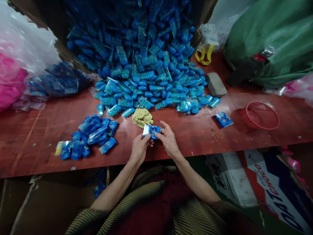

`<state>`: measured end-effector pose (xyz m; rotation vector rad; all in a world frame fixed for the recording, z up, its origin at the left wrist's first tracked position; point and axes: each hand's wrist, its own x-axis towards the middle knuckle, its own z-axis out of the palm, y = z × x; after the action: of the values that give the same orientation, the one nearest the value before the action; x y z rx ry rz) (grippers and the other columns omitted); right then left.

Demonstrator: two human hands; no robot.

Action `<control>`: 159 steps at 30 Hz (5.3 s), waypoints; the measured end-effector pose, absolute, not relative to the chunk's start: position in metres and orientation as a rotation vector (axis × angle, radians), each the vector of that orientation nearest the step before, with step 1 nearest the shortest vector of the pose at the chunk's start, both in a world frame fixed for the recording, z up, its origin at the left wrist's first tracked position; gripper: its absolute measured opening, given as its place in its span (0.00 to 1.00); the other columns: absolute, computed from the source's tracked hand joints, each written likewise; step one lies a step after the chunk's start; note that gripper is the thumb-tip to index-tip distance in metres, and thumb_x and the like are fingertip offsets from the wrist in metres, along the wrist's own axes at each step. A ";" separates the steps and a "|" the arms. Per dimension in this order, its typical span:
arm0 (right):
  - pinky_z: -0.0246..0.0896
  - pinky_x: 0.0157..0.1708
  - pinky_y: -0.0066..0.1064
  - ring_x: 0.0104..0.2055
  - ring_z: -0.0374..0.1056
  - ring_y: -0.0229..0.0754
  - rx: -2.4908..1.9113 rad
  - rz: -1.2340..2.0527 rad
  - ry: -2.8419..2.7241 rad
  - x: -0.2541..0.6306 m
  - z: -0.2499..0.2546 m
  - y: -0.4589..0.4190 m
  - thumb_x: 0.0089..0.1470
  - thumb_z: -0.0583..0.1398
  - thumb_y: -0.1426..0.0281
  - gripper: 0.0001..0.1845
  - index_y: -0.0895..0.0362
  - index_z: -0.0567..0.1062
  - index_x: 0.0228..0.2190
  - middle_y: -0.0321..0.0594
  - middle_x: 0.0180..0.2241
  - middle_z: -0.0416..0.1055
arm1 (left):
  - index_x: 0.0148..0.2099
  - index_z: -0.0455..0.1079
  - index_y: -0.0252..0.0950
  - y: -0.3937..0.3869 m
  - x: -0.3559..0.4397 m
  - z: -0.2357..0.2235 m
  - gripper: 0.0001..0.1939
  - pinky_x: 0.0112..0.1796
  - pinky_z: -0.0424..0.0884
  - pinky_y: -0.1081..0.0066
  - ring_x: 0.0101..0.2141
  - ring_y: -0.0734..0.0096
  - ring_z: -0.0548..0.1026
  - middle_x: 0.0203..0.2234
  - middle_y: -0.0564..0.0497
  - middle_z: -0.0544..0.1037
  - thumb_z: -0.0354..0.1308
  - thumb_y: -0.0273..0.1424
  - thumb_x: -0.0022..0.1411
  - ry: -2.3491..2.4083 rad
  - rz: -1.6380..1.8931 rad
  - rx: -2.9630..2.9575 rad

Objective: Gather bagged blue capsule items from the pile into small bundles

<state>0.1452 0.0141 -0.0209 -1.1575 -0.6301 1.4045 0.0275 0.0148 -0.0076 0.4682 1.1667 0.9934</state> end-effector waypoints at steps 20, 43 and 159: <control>0.57 0.29 0.29 0.35 0.68 0.44 -2.040 0.526 -1.960 0.140 -0.015 0.022 0.61 0.50 0.60 0.17 0.53 0.75 0.37 0.43 0.33 0.73 | 0.35 0.66 0.32 0.002 -0.012 0.000 0.20 0.23 0.71 0.75 0.23 0.73 0.75 0.22 0.54 0.76 0.68 0.35 0.42 1.296 1.096 0.469; 0.60 0.39 0.31 0.39 0.67 0.43 -1.813 0.704 -1.847 0.129 -0.023 0.021 0.59 0.49 0.72 0.14 0.56 0.75 0.36 0.43 0.35 0.72 | 0.32 0.68 0.32 0.019 -0.011 -0.007 0.19 0.21 0.64 0.77 0.19 0.79 0.69 0.20 0.55 0.73 0.70 0.34 0.38 1.197 1.154 0.470; 0.57 0.27 0.25 0.26 0.62 0.35 -1.391 1.252 -1.290 0.161 -0.023 0.028 0.51 0.57 0.64 0.10 0.58 0.73 0.29 0.33 0.24 0.69 | 0.28 0.64 0.34 0.016 0.004 -0.014 0.14 0.14 0.61 0.80 0.13 0.79 0.67 0.14 0.56 0.70 0.62 0.38 0.44 1.287 0.785 0.745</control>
<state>0.1606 0.0284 -0.0229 -1.3914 -1.2903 1.2523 0.0036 0.0158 -0.0145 0.7447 1.2865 0.7849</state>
